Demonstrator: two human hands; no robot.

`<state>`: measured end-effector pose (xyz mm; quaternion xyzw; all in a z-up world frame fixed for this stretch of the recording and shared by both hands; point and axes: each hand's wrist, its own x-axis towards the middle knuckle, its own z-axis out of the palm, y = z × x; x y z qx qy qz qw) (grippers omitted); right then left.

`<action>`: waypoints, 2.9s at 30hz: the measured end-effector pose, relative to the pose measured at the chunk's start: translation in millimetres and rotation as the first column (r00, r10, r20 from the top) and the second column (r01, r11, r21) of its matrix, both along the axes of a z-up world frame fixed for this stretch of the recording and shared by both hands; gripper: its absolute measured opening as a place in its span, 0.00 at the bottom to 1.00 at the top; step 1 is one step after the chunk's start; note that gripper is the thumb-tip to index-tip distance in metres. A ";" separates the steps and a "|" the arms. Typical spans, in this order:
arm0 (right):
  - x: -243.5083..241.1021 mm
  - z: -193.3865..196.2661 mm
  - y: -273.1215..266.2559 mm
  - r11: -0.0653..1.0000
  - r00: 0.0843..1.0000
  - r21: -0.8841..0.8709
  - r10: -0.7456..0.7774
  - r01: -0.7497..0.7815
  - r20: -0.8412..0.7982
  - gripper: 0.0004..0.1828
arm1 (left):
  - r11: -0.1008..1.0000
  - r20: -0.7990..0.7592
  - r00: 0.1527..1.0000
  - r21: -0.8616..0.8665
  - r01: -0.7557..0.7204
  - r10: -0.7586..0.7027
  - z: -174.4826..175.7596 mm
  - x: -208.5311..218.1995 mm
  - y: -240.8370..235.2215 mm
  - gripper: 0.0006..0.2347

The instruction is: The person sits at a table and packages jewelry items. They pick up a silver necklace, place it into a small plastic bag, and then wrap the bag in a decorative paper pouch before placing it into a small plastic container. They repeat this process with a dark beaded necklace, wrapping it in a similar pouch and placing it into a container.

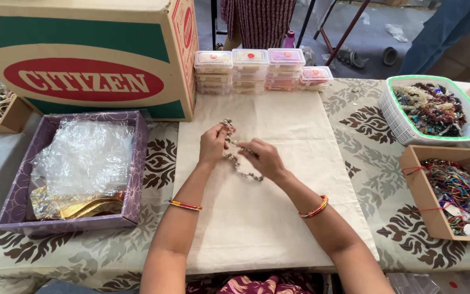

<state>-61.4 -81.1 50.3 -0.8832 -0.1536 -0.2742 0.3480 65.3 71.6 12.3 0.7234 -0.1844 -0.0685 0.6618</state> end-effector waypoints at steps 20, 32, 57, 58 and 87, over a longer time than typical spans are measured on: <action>24.4 -46.6 -26.5 0.686 0.853 0.696 0.218 0.213 -0.475 0.10 | 0.857 -0.228 0.923 -0.488 0.167 -0.310 15.5 -20.0 -8.7 0.16; 18.1 -20.7 -30.8 0.912 0.988 0.411 -0.064 0.002 0.139 0.10 | 0.942 -0.070 0.953 0.143 0.303 -0.296 -8.0 -19.0 -18.1 0.16; 24.6 -44.0 -50.2 0.038 0.860 0.984 0.481 0.173 -0.170 0.08 | 0.761 -0.182 0.798 -0.478 0.439 -0.574 5.4 -46.1 -26.7 0.21; 22.7 -41.2 -49.9 0.034 0.861 0.984 0.480 0.175 -0.170 0.08 | 0.762 -0.186 0.796 -0.476 0.440 -0.576 14.9 -48.4 -25.4 0.21; 8.1 -12.9 -43.6 0.478 0.671 0.862 0.697 -0.170 -0.254 0.39 | 0.748 -0.325 0.674 -0.277 0.603 -0.664 -17.2 -16.2 -8.5 0.14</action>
